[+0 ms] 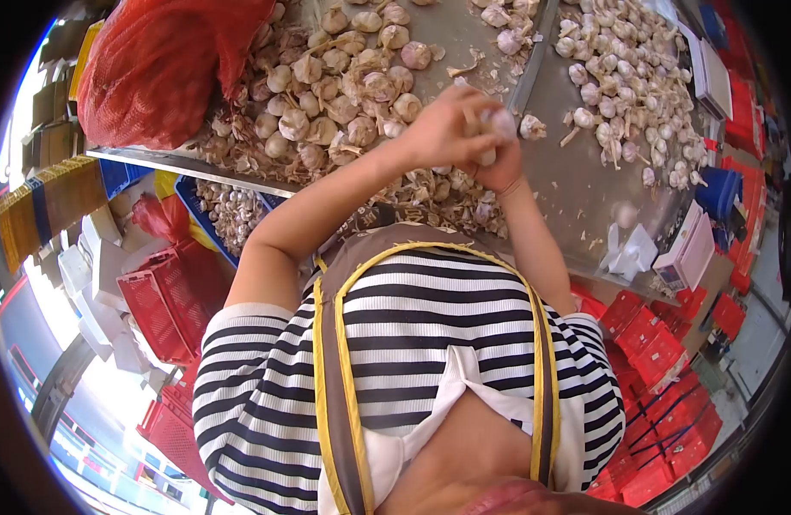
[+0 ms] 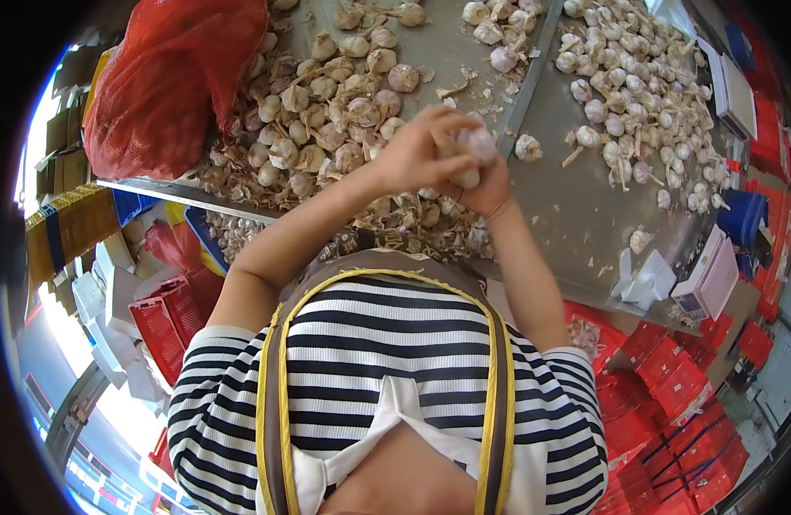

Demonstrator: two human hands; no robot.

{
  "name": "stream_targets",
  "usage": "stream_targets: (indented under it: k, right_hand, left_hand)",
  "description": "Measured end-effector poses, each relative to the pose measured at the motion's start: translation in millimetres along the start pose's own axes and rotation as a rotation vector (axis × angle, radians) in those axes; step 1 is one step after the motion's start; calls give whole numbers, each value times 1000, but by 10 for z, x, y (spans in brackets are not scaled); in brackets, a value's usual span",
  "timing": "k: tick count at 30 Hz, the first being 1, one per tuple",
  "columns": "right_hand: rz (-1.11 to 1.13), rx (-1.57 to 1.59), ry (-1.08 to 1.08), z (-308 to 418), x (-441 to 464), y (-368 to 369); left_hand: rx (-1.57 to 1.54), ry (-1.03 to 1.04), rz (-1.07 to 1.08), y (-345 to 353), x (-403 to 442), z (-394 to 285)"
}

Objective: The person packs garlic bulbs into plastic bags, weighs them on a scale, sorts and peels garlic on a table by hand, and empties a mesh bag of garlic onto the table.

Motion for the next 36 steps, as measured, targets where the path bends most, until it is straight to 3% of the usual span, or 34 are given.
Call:
stream_targets:
  k: [2,3,5,7,9,11,12,14,17,20,21,23,25,27,29,30,33,34,35,36]
  right_hand:
    - [-18,384,-37,42,-46,-113]
    - [-22,571,-58,95,-67,-46]
    - [248,968,144,332,-129,242]
    - [359,1068,96,877,-197,230]
    - [417,1174,-183,1647,-271,66]
    - [309,933,-626,2335,-475,-198]
    - [312,929,-624,2363,-451,-194]
    - [83,1039,-759,2376,-418,-488]
    - [-430,-126,-495,1929,173,-556]
    - [-424,-1271,-570,1582,618,-133]
    - [-329,-1506,-668,1481,740,-10]
    - [-292,-1575,-633,1312,924,40]
    - [-271,-1736,-395,1084,1069,33]
    - [-288,-1740,-423,1092,1144,8]
    - [-383,-1408,-324,1132,1190,-228]
    - [-380,-1408,-312,1128,1222,-213]
    - [-244,-1166,-131,961,1351,-58]
    - [-254,-1303,-79,873,1338,173]
    - [-262,-1440,-26,783,1358,318]
    - [-159,-1647,-315,749,1383,522]
  left_hand:
    - [369,332,14,175,-69,-296]
    - [371,324,13,168,-68,-287]
    - [271,294,-48,50,-38,-290]
    - [268,276,-92,-105,48,-205]
    - [439,190,-171,-364,181,55]
    - [528,81,-203,-588,317,414]
    - [527,83,-208,-655,385,558]
    - [755,16,-291,-817,514,872]
    - [948,-114,-139,-771,722,1319]
    - [1047,-139,-52,-682,793,1462]
    - [1092,-142,-32,-675,810,1461]
    - [1078,-134,-28,-667,815,1476]
    - [1059,-132,-21,-719,796,1408]
    - [767,-372,39,-871,778,1588]
    - [698,-413,-54,-1075,838,1608]
    - [628,-454,-147,-1186,839,1667]
    - [762,-459,-230,-1212,994,1672]
    - [747,-590,88,-1062,1050,1754]
    - [746,-592,84,-1013,1107,1802]
    - [748,-606,135,-900,1171,1934]
Point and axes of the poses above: each hand's wrist, its own x-axis towards the middle knuckle, its own y-axis out of the palm, z = x × y, the point moved 10 cm from there along x, towards the middle knuckle, and after that the axes turned 14 degrees about x, right-handed, at the moved point
